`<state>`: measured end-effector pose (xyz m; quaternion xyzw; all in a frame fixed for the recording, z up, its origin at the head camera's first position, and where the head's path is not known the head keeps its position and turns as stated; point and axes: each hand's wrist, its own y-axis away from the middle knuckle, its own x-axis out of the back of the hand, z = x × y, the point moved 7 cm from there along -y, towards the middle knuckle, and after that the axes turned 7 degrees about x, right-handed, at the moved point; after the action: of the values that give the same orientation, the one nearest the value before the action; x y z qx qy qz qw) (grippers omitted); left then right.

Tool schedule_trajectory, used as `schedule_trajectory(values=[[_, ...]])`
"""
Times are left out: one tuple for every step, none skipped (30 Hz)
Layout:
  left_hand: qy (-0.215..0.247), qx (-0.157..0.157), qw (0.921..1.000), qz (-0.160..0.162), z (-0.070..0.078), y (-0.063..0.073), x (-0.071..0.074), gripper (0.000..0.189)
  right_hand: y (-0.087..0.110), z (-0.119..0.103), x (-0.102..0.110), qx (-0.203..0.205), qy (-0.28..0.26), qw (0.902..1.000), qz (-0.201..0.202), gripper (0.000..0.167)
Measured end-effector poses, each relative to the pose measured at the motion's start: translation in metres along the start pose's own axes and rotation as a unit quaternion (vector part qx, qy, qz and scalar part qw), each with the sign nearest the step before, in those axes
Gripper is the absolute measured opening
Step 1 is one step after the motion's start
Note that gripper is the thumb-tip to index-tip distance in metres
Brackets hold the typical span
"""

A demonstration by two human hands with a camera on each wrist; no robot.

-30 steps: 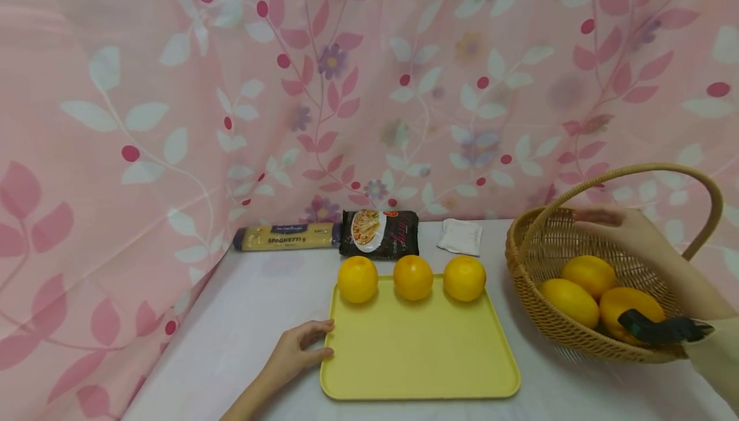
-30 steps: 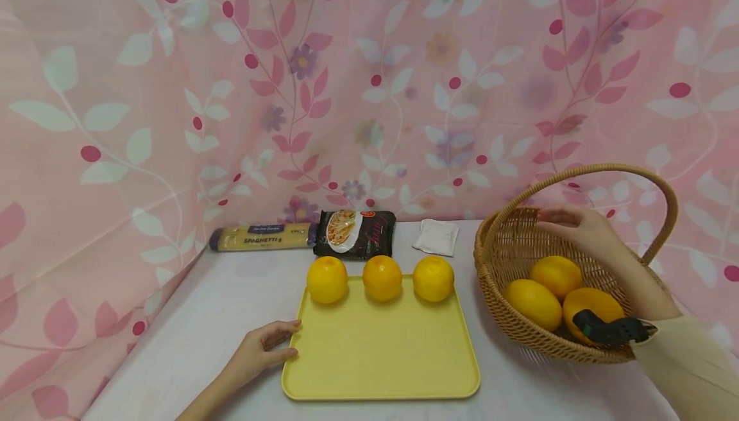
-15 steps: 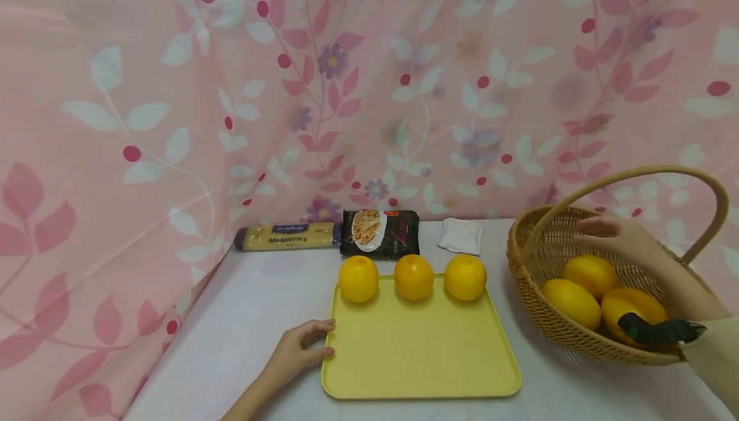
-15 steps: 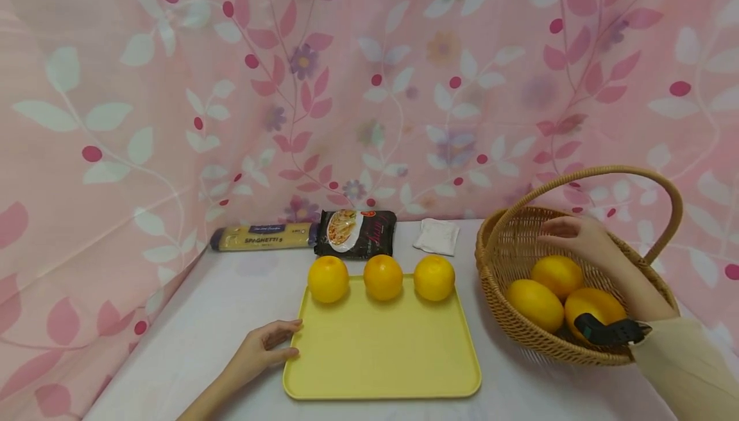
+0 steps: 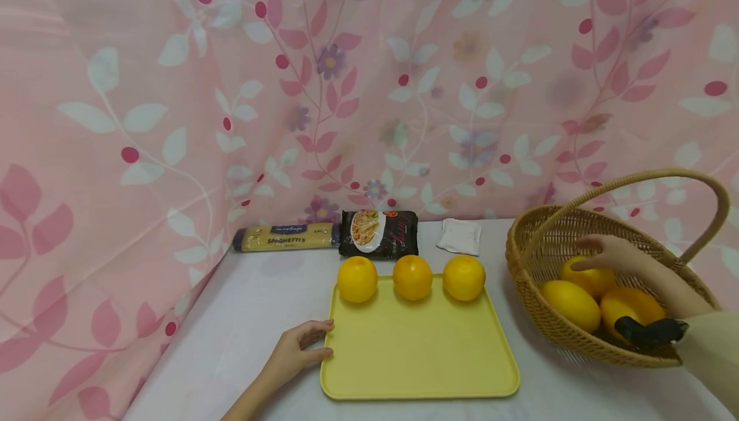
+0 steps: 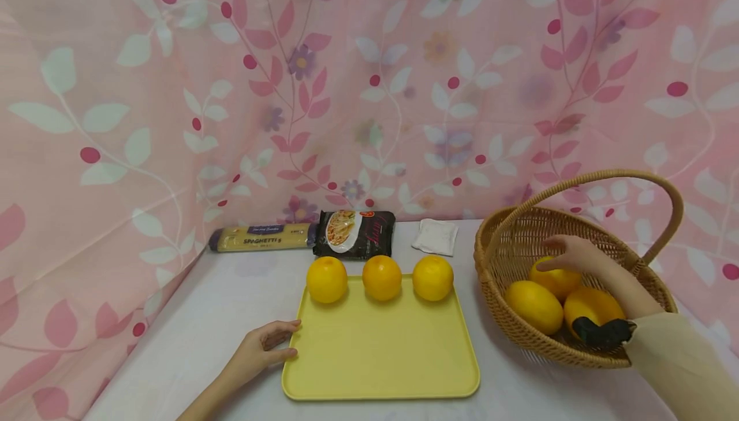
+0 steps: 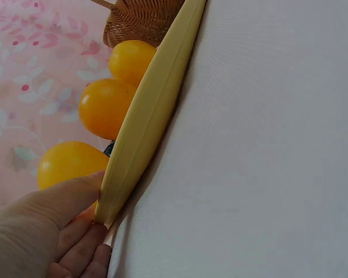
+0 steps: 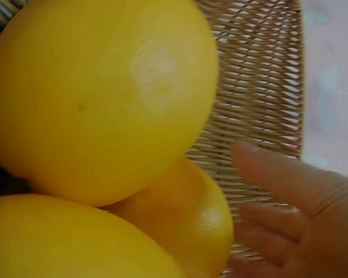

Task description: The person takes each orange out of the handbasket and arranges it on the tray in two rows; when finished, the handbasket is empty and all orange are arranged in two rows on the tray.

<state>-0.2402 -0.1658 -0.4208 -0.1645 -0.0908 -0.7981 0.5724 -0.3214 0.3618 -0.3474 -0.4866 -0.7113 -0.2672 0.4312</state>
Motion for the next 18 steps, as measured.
schedule_trajectory(values=[[0.002,0.001,1.0,0.0,0.0,0.0,0.0,0.035,0.0,0.002,-0.003,-0.003,0.002,0.9999,-0.013,0.064],[0.005,0.003,1.0,0.0,-0.002,0.0,0.0,0.035,-0.001,0.003,-0.006,-0.005,0.002,0.9997,-0.026,0.065],[0.008,0.004,1.0,-0.001,-0.005,-0.001,0.0,0.035,-0.001,0.005,-0.008,-0.009,0.002,0.9993,-0.037,0.067],[0.01,0.009,0.9999,0.0,-0.009,-0.002,0.001,0.035,-0.001,0.007,-0.01,-0.014,0.003,0.9988,-0.047,0.069],[0.011,0.015,0.9998,0.001,-0.013,-0.003,0.001,0.035,0.0,0.008,-0.012,-0.018,0.004,0.9983,-0.056,0.069],[0.013,0.015,0.9998,0.001,-0.017,-0.005,0.001,0.035,0.0,0.009,-0.013,-0.021,0.003,0.9978,-0.063,0.069],[0.014,0.015,0.9998,0.001,-0.021,-0.006,0.001,0.035,0.0,0.01,-0.014,-0.024,0.005,0.9972,-0.07,0.069],[0.014,0.015,0.9998,0.001,-0.024,-0.007,0.002,0.036,0.0,0.01,-0.014,-0.028,0.008,0.9966,-0.077,0.069],[0.013,0.015,0.9998,0.002,-0.027,-0.007,0.002,0.036,0.0,0.01,-0.014,-0.033,0.008,0.9959,-0.084,0.069],[0.012,0.014,0.9998,0.003,-0.029,-0.008,0.002,0.037,0.001,0.011,-0.014,-0.04,0.009,0.9951,-0.09,0.069],[0.011,0.014,0.9998,0.003,-0.03,-0.008,0.002,0.037,0.001,0.011,-0.014,-0.045,0.008,0.9945,-0.094,0.07],[0.013,0.012,0.9998,0.004,-0.03,-0.008,0.002,0.038,0.002,0.011,-0.014,-0.049,0.007,0.9939,-0.099,0.071],[0.016,0.011,0.9998,0.004,-0.031,-0.008,0.002,0.038,0.002,0.011,-0.014,-0.053,0.009,0.9935,-0.1,0.073],[0.021,0.009,0.9997,0.005,-0.03,-0.009,0.002,0.039,0.003,0.01,-0.014,-0.057,0.009,0.9931,-0.102,0.075],[0.027,0.009,0.9996,0.004,-0.03,-0.009,0.002,0.039,0.003,0.01,-0.014,-0.06,0.016,0.9928,-0.102,0.077],[0.031,0.008,0.9995,0.003,-0.03,-0.009,0.002,0.04,0.003,0.009,-0.014,-0.058,0.021,0.9925,-0.106,0.078],[0.037,0.007,0.9993,0.003,-0.03,-0.009,0.003,0.04,0.004,0.009,-0.015,-0.059,0.024,0.9921,-0.108,0.079],[0.042,0.008,0.9991,0.001,-0.03,-0.009,0.003,0.04,0.005,0.008,-0.016,-0.056,0.026,0.9918,-0.112,0.079]])
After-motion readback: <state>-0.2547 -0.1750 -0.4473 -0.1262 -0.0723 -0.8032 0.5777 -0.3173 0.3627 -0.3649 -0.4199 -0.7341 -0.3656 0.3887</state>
